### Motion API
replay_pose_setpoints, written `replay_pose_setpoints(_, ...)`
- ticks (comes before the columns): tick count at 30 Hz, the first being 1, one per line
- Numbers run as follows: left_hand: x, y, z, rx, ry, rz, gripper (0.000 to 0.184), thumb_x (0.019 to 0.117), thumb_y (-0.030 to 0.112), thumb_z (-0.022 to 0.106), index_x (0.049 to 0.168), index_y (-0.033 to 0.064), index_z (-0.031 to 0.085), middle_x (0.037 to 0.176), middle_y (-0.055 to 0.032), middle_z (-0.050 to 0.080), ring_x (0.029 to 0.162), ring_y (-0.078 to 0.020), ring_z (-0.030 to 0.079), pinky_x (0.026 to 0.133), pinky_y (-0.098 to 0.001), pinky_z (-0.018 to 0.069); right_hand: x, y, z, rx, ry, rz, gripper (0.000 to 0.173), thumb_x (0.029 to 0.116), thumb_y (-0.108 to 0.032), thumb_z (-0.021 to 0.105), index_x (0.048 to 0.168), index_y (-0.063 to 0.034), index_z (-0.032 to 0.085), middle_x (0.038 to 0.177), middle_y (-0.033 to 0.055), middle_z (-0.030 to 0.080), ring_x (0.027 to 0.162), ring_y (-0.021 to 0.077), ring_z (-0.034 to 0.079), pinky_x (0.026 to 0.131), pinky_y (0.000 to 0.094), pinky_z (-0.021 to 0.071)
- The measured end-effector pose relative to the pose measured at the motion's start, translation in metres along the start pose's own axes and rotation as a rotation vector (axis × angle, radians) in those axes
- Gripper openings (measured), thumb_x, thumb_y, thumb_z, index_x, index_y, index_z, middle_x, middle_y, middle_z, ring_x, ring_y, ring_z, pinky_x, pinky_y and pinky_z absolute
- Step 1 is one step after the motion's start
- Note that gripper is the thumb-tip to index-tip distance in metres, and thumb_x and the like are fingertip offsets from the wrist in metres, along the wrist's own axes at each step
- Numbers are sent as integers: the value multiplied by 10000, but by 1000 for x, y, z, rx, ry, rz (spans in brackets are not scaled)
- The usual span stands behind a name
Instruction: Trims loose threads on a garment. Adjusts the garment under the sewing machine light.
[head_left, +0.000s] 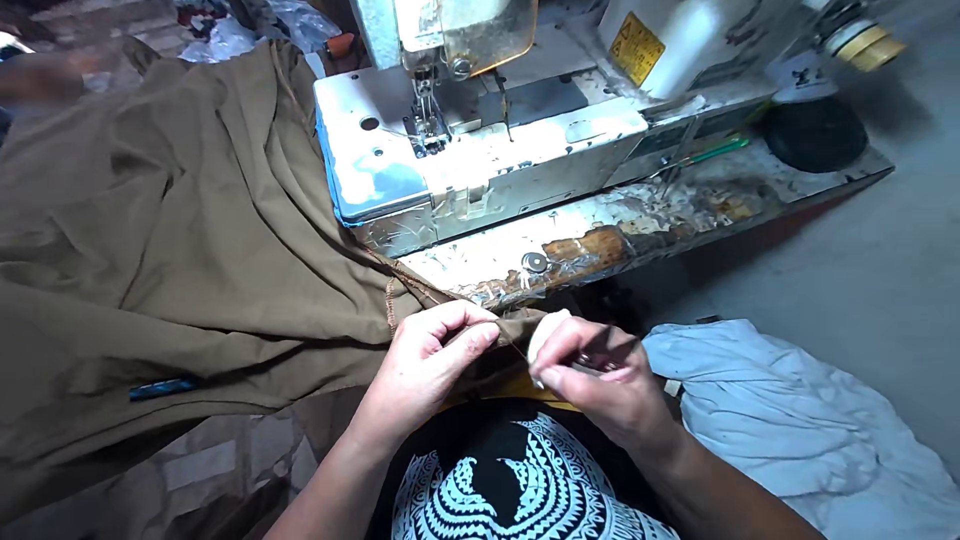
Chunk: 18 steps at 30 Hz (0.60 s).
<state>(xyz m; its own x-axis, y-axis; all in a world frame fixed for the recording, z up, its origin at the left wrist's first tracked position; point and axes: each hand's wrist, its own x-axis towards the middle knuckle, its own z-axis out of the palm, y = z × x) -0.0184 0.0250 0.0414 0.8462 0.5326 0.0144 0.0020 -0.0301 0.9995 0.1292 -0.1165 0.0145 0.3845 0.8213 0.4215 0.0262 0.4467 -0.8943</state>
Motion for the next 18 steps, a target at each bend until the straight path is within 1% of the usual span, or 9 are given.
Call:
replay_pose_setpoints(2, 1, 1, 0, -20, 4, -14, 122, 975, 137, 644, 916, 112, 748, 809, 65, 696, 755, 18, 635, 711, -148, 527, -1, -3, -4, 66, -34, -8, 63, 934, -110, 654, 972, -106, 705, 933, -68, 708, 805, -64, 612, 686, 95, 492)
replay_pose_setpoints(4, 3, 0, 0, -21, 22, -35, 114, 960, 147, 665, 885, 118, 745, 778, 61, 683, 731, 12, 626, 692, -152, 519, 1, -1, -4, -52, -41, -82, 74, 966, -116, 641, 1013, -97, 696, 978, -54, 687, 863, -63, 604, 739, 91, 495)
replay_pose_setpoints(7, 5, -1, -1, -30, 11, -45, 125, 959, 147, 664, 860, 120, 737, 754, 66, 677, 708, 15, 626, 674, -153, 523, 11, 2, -4, -287, -189, -252, 115, 1016, -117, 572, 1028, -27, 642, 985, 66, 659, 931, 15, 619, 844, 138, 507)
replay_pose_setpoints(8, 4, 0, -1, -32, 4, -60, 142, 966, 148, 661, 847, 117, 732, 739, 65, 668, 691, 13, 618, 659, -153, 515, 16, 4, -6, -371, -251, -312, 131, 1020, -100, 556, 1011, -1, 643, 957, 106, 683, 923, 70, 655, 839, 177, 533)
replay_pose_setpoints(10, 2, 2, -4, -18, 8, -96, 168, 976, 152, 651, 823, 114, 709, 711, 63, 639, 657, 10, 590, 628, -156, 492, 28, 14, -21, -678, -278, -417, 178, 1011, -128, 543, 944, -8, 656, 824, 98, 666, 759, 118, 645, 688, 219, 530)
replay_pose_setpoints(11, 0, 2, -8, -12, 25, -109, 175, 977, 149, 646, 814, 117, 698, 704, 63, 631, 646, 8, 582, 617, -158, 484, 36, 22, -34, -833, -218, -431, 202, 988, -145, 559, 896, -13, 681, 761, 88, 662, 680, 132, 643, 612, 251, 534)
replay_pose_setpoints(14, -3, 7, -25, -24, 105, -81, 175, 976, 124, 623, 816, 119, 693, 710, 66, 639, 652, 5, 600, 626, -165, 508, 70, 35, -77, -1086, -5, -295, 157, 910, -114, 593, 843, -2, 680, 737, 108, 634, 629, 171, 605, 564, 302, 502)
replay_pose_setpoints(16, -4, 5, -30, -51, 116, -87, 180, 988, 116, 604, 839, 109, 704, 736, 56, 655, 686, -8, 619, 660, -184, 525, 89, 39, -85, -1222, -19, -210, 145, 922, -97, 593, 861, 23, 649, 762, 153, 622, 647, 261, 629, 559, 395, 513)
replay_pose_setpoints(18, -2, 4, -32, -63, 80, -73, 174, 997, 105, 590, 870, 93, 710, 762, 43, 660, 709, -15, 623, 680, -191, 529, 101, 41, -85, -1341, -101, -39, 106, 923, -49, 662, 943, 55, 659, 894, 226, 657, 835, 404, 686, 701, 559, 558)
